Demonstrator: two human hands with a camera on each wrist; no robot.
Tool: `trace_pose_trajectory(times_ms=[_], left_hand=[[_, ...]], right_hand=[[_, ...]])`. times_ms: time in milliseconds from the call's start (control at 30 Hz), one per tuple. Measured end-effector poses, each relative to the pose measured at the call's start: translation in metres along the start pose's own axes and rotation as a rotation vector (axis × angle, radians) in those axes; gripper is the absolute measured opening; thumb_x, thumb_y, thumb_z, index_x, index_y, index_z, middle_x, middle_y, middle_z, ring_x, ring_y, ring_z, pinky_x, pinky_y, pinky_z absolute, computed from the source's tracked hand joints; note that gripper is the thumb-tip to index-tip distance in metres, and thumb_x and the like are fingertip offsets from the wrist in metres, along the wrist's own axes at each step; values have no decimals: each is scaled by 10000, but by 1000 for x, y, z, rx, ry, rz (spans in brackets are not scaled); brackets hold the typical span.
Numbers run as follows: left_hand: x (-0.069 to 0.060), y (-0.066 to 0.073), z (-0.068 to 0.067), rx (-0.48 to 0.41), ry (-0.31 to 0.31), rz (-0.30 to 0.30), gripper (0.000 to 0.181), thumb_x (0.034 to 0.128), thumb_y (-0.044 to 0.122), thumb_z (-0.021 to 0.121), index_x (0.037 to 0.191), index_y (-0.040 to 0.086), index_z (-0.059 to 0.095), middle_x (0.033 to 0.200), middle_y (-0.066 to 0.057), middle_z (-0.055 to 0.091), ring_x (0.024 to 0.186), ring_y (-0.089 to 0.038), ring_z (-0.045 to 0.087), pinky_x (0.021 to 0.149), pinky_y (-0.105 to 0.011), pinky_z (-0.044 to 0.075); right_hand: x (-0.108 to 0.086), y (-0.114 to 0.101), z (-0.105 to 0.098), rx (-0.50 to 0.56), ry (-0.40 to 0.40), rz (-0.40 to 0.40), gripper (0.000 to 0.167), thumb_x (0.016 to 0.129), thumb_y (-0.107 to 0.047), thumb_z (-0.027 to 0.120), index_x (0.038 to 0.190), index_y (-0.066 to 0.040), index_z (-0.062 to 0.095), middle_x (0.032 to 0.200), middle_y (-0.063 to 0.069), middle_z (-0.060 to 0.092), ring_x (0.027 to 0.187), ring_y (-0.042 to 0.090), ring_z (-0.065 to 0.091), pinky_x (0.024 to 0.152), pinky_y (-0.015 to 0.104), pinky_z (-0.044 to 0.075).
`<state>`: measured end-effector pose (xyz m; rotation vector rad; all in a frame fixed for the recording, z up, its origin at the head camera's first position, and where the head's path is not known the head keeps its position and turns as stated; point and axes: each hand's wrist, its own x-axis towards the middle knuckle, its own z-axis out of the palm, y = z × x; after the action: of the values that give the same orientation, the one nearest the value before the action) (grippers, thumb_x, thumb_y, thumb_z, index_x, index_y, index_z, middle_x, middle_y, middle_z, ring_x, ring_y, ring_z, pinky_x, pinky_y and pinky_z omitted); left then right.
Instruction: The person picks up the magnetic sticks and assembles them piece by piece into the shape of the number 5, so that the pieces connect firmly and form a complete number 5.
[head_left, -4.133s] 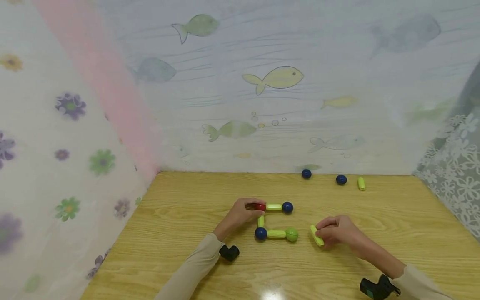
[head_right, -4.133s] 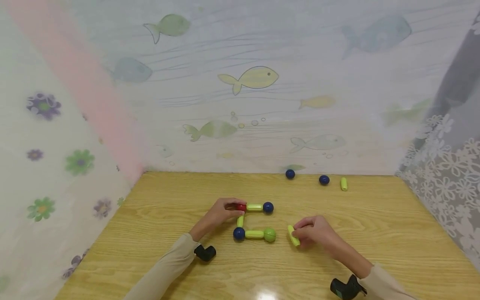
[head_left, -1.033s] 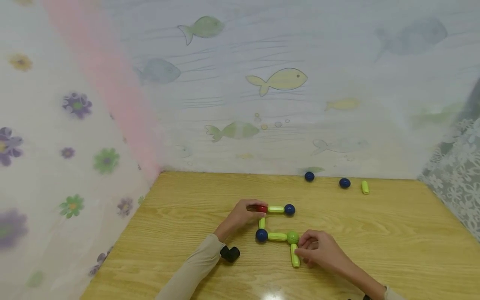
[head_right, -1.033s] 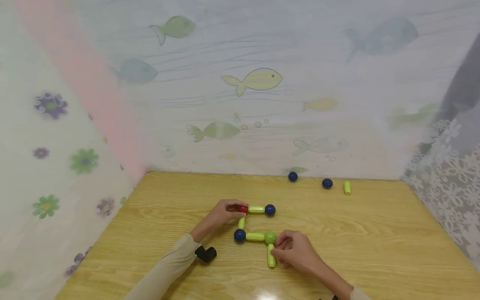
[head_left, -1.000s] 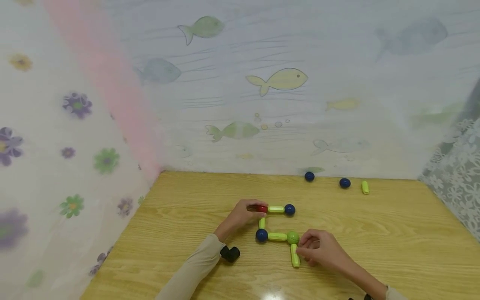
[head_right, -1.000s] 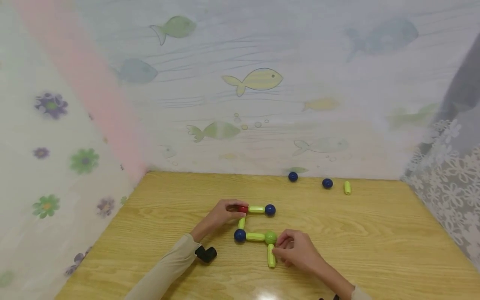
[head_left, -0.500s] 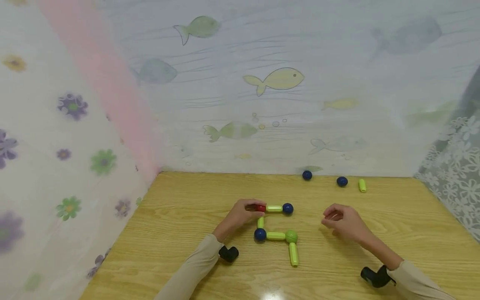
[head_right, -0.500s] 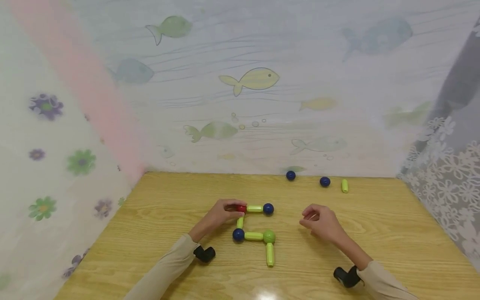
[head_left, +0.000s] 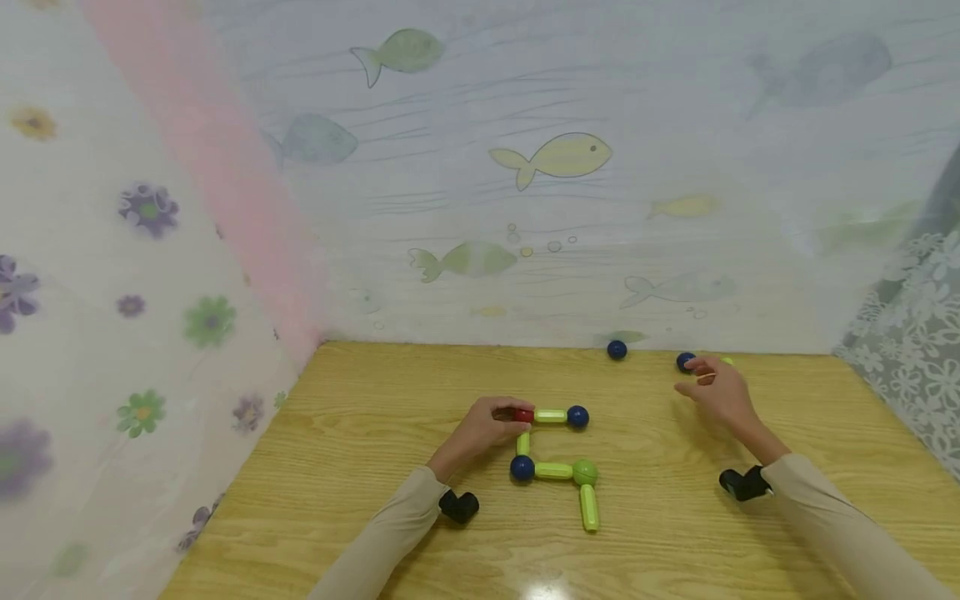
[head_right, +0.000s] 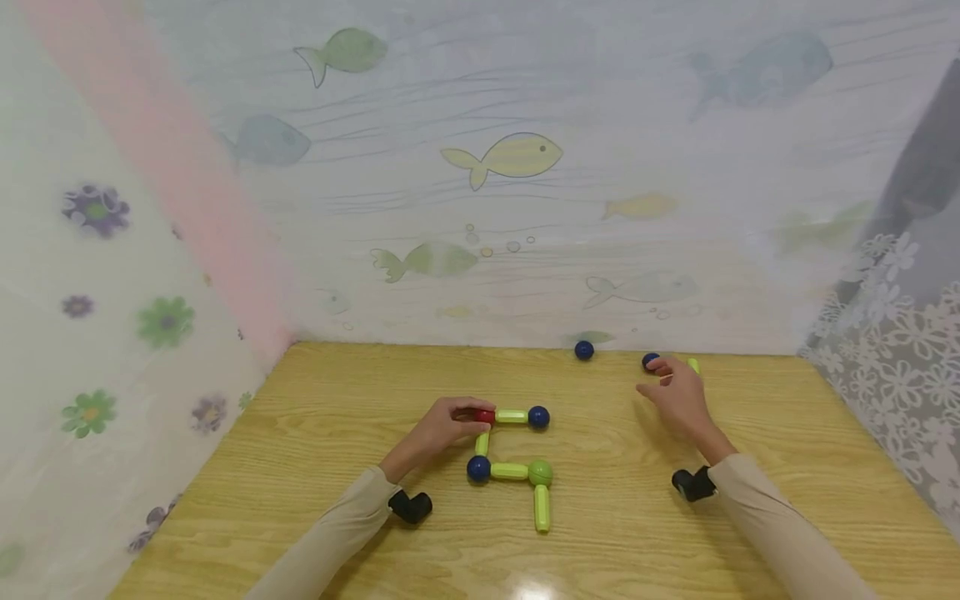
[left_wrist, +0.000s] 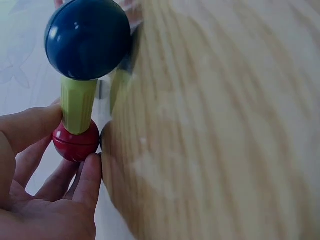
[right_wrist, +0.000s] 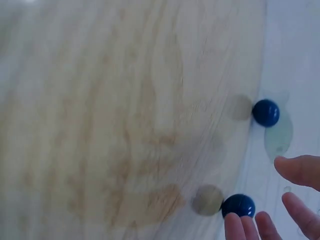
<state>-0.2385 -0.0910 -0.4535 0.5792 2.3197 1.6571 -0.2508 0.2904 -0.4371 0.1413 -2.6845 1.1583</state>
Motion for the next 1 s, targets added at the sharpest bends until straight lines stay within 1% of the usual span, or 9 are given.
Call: trace_pose_trajectory(times_ms=[67, 133, 233, 333, 433, 567, 733, 867, 1000], left_hand=[[4, -7, 1, 9, 5, -6, 306, 873, 122, 693, 1176, 89, 674, 1166, -64, 632, 1053, -218, 599, 859, -334, 491], [6, -9, 1, 18, 5, -12, 300, 867, 146, 703, 1165, 116, 683, 1164, -42, 635, 1047, -196, 602, 861, -328, 490], [8, -9, 2, 26, 0, -14, 294, 866, 159, 706, 1157, 122, 689, 1172, -40, 633, 1050, -193, 603, 866, -325, 490], [9, -7, 2, 44, -1, -18, 291, 869, 151, 701, 1158, 115, 689, 1180, -44, 630, 1061, -196, 602, 868, -317, 491], [11, -6, 3, 57, -1, -24, 294, 878, 135, 690, 1169, 104, 683, 1180, -52, 629, 1073, -202, 600, 860, -310, 496], [14, -7, 2, 64, 6, -33, 297, 883, 123, 682, 1178, 90, 678, 1176, -52, 627, 1074, -199, 598, 838, -298, 504], [18, -6, -1, 64, 22, -54, 286, 884, 130, 682, 1169, 106, 683, 1153, -28, 639, 1049, -166, 602, 833, -293, 503], [21, -5, -4, 61, 31, -57, 289, 883, 129, 683, 1171, 103, 681, 1143, -25, 643, 1044, -163, 598, 839, -291, 500], [23, -6, -5, 67, 41, -49, 291, 885, 121, 680, 1175, 91, 677, 1145, -41, 642, 1048, -179, 600, 837, -293, 503]], right_hand=[[7, 3, -1, -14, 20, 2, 384, 879, -106, 663, 1176, 101, 533, 1164, 357, 489, 1003, 483, 500, 765, 552, 467], [12, 7, -1, -21, 34, 3, 386, 868, -73, 659, 1182, 111, 529, 1180, 373, 464, 1020, 506, 476, 777, 581, 446], [18, 13, -2, -41, 45, 7, 388, 850, -45, 661, 1178, 118, 535, 1178, 385, 427, 1023, 524, 457, 779, 596, 429], [23, 17, -1, -55, 35, 7, 389, 849, -37, 649, 1182, 130, 536, 1174, 385, 392, 1019, 534, 444, 778, 601, 422], [28, 20, 0, -82, 24, -3, 368, 854, -39, 640, 1166, 133, 550, 1173, 392, 412, 1008, 536, 461, 778, 598, 428], [31, 21, 1, -79, 16, -9, 284, 860, -28, 644, 1096, 120, 587, 1131, 371, 496, 967, 504, 524, 760, 568, 463], [31, 19, 3, -27, 26, -3, 186, 851, -24, 675, 979, 91, 606, 1023, 320, 571, 896, 451, 581, 735, 526, 489], [27, 18, 4, 7, 18, -11, 211, 836, -33, 702, 977, 86, 599, 1021, 293, 574, 902, 438, 598, 740, 483, 506], [18, 17, 5, 28, -23, -12, 268, 835, -86, 726, 1020, 67, 608, 1048, 265, 581, 914, 411, 614, 723, 402, 524]])
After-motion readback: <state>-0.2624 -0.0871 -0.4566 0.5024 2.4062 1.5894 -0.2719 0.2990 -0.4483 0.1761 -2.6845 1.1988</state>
